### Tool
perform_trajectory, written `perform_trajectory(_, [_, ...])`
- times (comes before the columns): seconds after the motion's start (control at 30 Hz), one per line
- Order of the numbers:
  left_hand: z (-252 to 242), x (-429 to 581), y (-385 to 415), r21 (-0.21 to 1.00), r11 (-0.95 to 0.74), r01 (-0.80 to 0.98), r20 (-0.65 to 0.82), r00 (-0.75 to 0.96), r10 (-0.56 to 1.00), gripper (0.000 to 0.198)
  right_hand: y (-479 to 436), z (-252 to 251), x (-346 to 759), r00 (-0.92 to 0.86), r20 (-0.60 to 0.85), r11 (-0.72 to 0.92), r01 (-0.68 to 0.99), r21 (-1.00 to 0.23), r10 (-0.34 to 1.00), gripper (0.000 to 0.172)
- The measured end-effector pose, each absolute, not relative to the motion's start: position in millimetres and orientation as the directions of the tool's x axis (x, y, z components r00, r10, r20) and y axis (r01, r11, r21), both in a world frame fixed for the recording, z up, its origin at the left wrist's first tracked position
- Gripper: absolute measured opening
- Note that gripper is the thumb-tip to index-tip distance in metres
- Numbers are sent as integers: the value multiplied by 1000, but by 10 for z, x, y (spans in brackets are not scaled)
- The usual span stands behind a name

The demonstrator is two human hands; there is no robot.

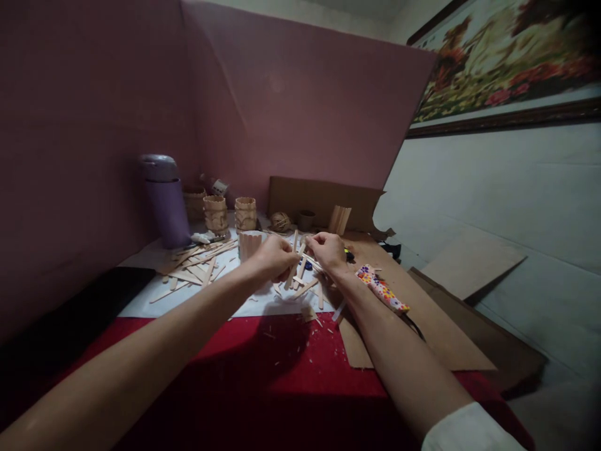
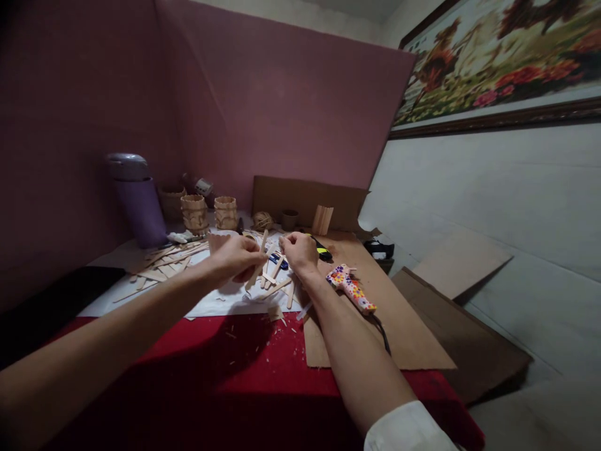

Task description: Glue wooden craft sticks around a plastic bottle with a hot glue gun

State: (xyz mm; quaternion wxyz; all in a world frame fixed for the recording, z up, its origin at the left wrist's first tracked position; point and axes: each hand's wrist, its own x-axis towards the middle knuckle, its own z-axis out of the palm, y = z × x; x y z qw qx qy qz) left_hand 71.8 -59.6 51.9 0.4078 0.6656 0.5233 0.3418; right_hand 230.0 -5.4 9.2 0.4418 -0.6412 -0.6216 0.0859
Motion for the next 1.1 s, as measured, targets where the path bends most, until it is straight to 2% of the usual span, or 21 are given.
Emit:
perform_trajectory(0.1, [309, 835, -509, 768, -136, 626, 16, 193, 981, 38, -41, 94, 2316, 226, 429, 159, 702, -694, 874, 24])
perform_trajectory(0.23, [196, 780, -413, 691, -194, 696, 96, 177, 979, 42, -45, 91, 2321, 225, 419, 175, 666, -725, 880, 24])
perform_trajectory(0.33, [151, 704, -416, 619, -281, 733, 250, 155, 956, 33, -51, 96, 2325, 223, 417, 205, 615, -762, 881, 27])
perform_trajectory(0.43, [92, 660, -457, 537, -445, 717, 467, 186, 864, 19, -52, 115, 2314, 211, 417, 258, 523, -812, 884, 33])
perform_trajectory(0.5, [59, 658, -482, 564, -518, 643, 538, 189, 821, 18, -61, 134, 2287, 167, 401, 297, 437, -849, 901, 37])
perform_trajectory(0.63, [27, 700, -496, 725, -568, 390, 572, 119, 812, 22, -139, 175, 2198, -20, 339, 336, 204, -919, 940, 52])
perform_trajectory(0.73, [33, 718, -509, 854, -496, 154, 488, 89, 868, 51, -243, 212, 2153, -228, 315, 308, -67, -949, 921, 52])
perform_trajectory(0.8, [61, 715, -540, 929, -368, -24, 366, 194, 910, 70, -313, 240, 2148, -349, 312, 275, -154, -949, 883, 49])
perform_trajectory(0.83, [80, 712, -561, 952, -289, -99, 305, 284, 909, 73, -342, 252, 2151, -397, 307, 259, -171, -951, 865, 49])
perform_trajectory(0.9, [120, 710, -602, 970, -170, -174, 231, 442, 867, 62, -382, 272, 2165, -448, 303, 242, -188, -952, 841, 49])
perform_trajectory(0.93, [135, 712, -617, 972, -142, -187, 215, 467, 858, 53, -392, 279, 2173, -450, 311, 251, -189, -949, 837, 49])
perform_trajectory(1.03, [144, 730, -625, 984, -115, -137, 162, 406, 900, 36, -391, 298, 2192, -356, 380, 336, -181, -924, 854, 49])
perform_trajectory(1.1, [127, 742, -609, 988, -132, -84, 153, 339, 928, 32, -379, 316, 2196, -261, 428, 396, -166, -903, 866, 47])
